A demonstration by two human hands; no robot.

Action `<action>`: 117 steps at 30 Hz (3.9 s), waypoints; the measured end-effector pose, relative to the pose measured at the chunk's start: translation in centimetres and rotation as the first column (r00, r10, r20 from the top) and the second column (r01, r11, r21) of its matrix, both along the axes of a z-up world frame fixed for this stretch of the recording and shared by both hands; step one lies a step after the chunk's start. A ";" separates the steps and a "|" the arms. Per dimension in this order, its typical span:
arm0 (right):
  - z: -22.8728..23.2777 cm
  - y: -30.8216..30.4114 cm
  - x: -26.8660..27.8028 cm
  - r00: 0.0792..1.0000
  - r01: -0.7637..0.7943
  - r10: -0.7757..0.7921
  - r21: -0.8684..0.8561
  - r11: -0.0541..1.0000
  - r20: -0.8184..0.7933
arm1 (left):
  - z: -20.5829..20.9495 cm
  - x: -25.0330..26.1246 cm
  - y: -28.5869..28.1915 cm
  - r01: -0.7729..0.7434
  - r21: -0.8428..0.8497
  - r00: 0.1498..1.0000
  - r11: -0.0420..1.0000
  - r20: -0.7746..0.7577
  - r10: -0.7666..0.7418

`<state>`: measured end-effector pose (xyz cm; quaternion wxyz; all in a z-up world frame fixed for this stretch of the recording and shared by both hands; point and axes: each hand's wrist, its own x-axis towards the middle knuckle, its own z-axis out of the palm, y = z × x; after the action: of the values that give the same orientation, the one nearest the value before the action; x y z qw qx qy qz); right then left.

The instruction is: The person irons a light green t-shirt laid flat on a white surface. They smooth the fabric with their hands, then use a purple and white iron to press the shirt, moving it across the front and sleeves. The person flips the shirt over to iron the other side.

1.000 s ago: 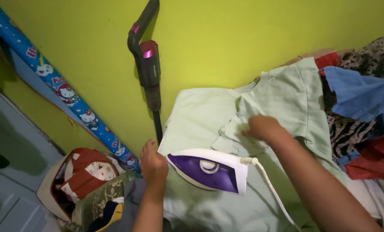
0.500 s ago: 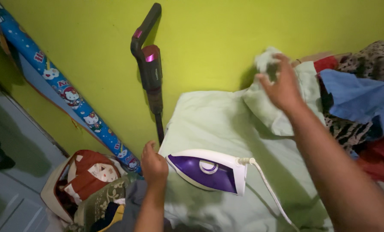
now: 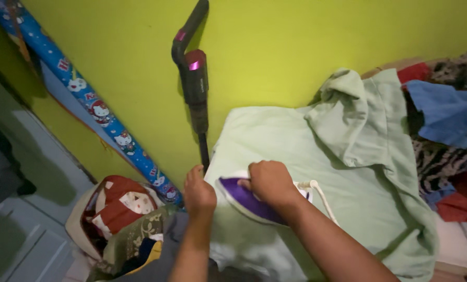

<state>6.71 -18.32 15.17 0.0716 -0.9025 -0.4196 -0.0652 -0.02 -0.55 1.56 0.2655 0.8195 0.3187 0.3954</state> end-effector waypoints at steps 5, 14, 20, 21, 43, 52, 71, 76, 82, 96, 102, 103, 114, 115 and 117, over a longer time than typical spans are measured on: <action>-1.0 2.0 2.3 0.995 0.035 -0.044 0.096 0.995 0.087 | -0.1 0.1 0.1 0.010 0.021 0.999 1.000 -0.054 -0.009; -0.6 0.4 1.6 0.995 -0.051 0.060 -0.102 0.993 0.086 | 0.2 -0.2 -0.9 0.028 -0.028 0.998 0.999 -0.055 -0.029; -0.7 5.1 5.6 0.985 0.150 -0.151 0.007 0.989 0.081 | 1.0 -0.7 -0.9 0.105 0.029 0.994 0.994 -0.032 -0.104; -0.5 5.3 5.8 0.985 0.156 -0.154 -0.012 0.988 0.082 | 1.0 -0.9 -0.9 0.107 0.048 0.994 0.993 -0.021 -0.106; 1.0 4.5 5.8 0.993 0.093 -0.081 -0.151 0.984 0.083 | 0.5 -0.6 -0.8 0.056 0.205 0.981 0.977 0.170 -0.092; 1.9 -1.9 0.6 0.990 -0.140 0.143 -0.247 0.959 -0.006 | 1.4 -0.8 -0.8 0.091 0.149 0.986 0.985 0.125 -0.110; 1.3 4.6 8.2 0.994 0.083 -0.068 -0.179 0.980 0.089 | 0.6 -0.7 -0.3 0.149 0.141 0.983 0.979 0.088 -0.163; 1.6 3.2 7.0 0.998 0.004 0.014 -0.272 0.962 0.065 | 0.8 -0.7 -0.4 0.132 0.133 0.987 0.982 0.077 -0.143; 0.8 5.4 8.9 0.976 0.196 -0.181 -0.123 0.973 0.123 | 1.0 -0.8 -0.4 0.147 0.097 0.988 0.984 0.040 -0.152; 1.1 3.1 7.5 0.994 0.034 -0.011 -0.220 0.975 0.104 | 1.5 -1.2 -0.6 0.173 0.083 0.983 0.981 0.054 -0.178; 0.3 5.4 9.5 0.973 0.176 -0.164 -0.066 0.982 0.164 | 1.0 -0.6 -0.5 0.120 0.080 0.991 0.990 0.050 -0.124; 0.3 5.4 9.7 0.975 0.177 -0.165 -0.073 0.981 0.152 | 0.9 -0.5 -0.5 0.106 0.084 0.993 0.991 0.045 -0.110; 1.1 4.1 8.1 0.989 0.128 -0.113 -0.165 0.978 0.094 | 0.5 -0.6 -0.4 0.144 0.072 0.988 0.987 0.045 -0.147; 1.1 4.3 8.2 0.989 0.134 -0.121 -0.161 0.978 0.088 | 0.5 -0.6 -0.3 0.149 0.074 0.987 0.986 0.046 -0.152; 1.3 4.7 8.3 0.988 0.147 -0.137 -0.151 0.978 0.077 | 0.5 -0.6 -0.2 0.143 0.072 0.988 0.987 0.044 -0.147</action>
<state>15.01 -13.66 16.46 -0.0181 -0.9303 -0.3601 -0.0672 -0.66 -0.77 2.10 0.2729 0.8392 0.2379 0.4058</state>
